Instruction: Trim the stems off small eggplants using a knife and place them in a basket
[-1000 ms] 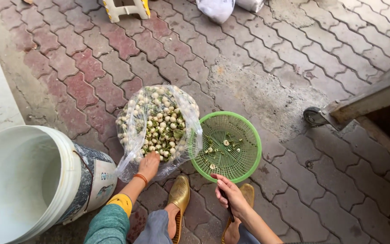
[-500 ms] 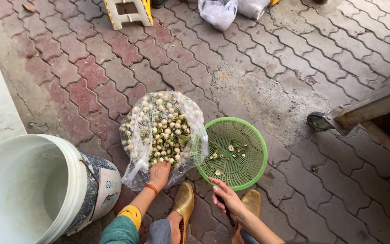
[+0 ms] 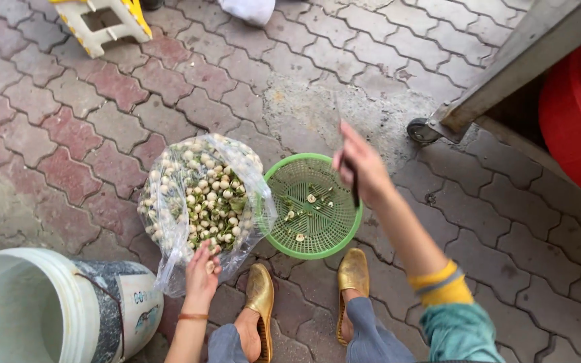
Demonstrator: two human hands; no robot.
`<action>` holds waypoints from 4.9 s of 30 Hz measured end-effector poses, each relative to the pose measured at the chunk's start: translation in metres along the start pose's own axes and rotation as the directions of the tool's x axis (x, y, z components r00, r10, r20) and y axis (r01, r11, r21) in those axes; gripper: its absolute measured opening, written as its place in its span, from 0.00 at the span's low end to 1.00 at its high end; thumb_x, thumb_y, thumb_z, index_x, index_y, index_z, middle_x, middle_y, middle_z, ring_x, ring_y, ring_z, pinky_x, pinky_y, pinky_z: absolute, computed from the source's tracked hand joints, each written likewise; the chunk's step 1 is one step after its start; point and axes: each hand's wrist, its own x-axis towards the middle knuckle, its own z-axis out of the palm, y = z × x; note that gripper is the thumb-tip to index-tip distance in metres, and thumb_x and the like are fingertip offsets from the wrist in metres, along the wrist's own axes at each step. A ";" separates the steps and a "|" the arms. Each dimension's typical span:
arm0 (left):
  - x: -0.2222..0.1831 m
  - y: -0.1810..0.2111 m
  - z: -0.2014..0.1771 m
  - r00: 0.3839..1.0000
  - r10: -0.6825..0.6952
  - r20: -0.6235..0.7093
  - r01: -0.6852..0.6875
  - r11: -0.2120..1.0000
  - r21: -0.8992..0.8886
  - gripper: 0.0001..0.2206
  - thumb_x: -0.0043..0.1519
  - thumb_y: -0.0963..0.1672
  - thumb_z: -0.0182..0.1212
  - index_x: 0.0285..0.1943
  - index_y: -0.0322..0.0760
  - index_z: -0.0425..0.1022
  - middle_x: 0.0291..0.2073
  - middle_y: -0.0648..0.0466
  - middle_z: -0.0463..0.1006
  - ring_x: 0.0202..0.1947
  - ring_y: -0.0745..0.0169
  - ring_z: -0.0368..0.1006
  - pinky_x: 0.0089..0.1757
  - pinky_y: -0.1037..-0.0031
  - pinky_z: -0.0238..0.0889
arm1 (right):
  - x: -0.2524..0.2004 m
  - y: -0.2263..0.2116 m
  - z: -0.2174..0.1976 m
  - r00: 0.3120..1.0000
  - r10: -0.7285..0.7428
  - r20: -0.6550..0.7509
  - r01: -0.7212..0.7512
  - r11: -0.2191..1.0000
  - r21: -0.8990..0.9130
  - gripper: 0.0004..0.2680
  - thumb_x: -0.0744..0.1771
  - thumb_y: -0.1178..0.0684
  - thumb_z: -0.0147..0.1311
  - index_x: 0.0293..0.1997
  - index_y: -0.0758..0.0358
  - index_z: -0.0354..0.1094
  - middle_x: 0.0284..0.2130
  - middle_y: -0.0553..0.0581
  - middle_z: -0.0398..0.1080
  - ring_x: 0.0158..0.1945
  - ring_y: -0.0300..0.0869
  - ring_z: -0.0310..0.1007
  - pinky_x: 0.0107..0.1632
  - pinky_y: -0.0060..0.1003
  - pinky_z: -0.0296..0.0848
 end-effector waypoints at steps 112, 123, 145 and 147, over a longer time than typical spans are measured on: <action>-0.059 -0.018 0.135 0.764 -0.158 0.626 0.453 0.822 -0.346 0.16 0.67 0.40 0.53 0.64 0.29 0.63 0.53 0.33 0.75 0.37 0.42 0.83 0.29 0.66 0.81 | -0.116 0.171 0.020 0.885 0.281 0.372 -0.395 0.876 0.278 0.20 0.74 0.53 0.41 0.78 0.62 0.47 0.23 0.61 0.65 0.13 0.29 0.56 0.14 0.21 0.60; 0.097 -0.031 0.013 0.871 0.404 0.279 -0.404 0.269 0.874 0.07 0.63 0.42 0.67 0.49 0.42 0.80 0.42 0.54 0.75 0.33 0.68 0.71 0.38 0.79 0.70 | -0.109 0.163 0.023 0.814 0.549 0.189 -0.580 0.750 0.318 0.21 0.72 0.50 0.50 0.76 0.61 0.52 0.26 0.57 0.68 0.16 0.32 0.51 0.18 0.25 0.51; -0.041 0.016 0.145 0.756 -0.007 0.654 0.240 0.934 -0.266 0.13 0.66 0.40 0.65 0.58 0.40 0.73 0.41 0.47 0.80 0.26 0.73 0.72 0.23 0.86 0.62 | -0.125 0.148 0.050 0.862 0.344 0.373 -0.431 0.884 0.182 0.25 0.73 0.48 0.45 0.80 0.62 0.39 0.22 0.58 0.67 0.14 0.32 0.54 0.17 0.24 0.56; -0.051 0.008 0.154 0.757 -0.008 0.653 0.187 0.961 -0.205 0.16 0.64 0.38 0.62 0.60 0.35 0.70 0.41 0.42 0.81 0.22 0.74 0.71 0.21 0.87 0.62 | -0.125 0.154 0.045 0.891 0.229 0.392 -0.336 0.914 0.229 0.25 0.73 0.51 0.42 0.80 0.66 0.35 0.20 0.59 0.67 0.11 0.32 0.56 0.14 0.24 0.59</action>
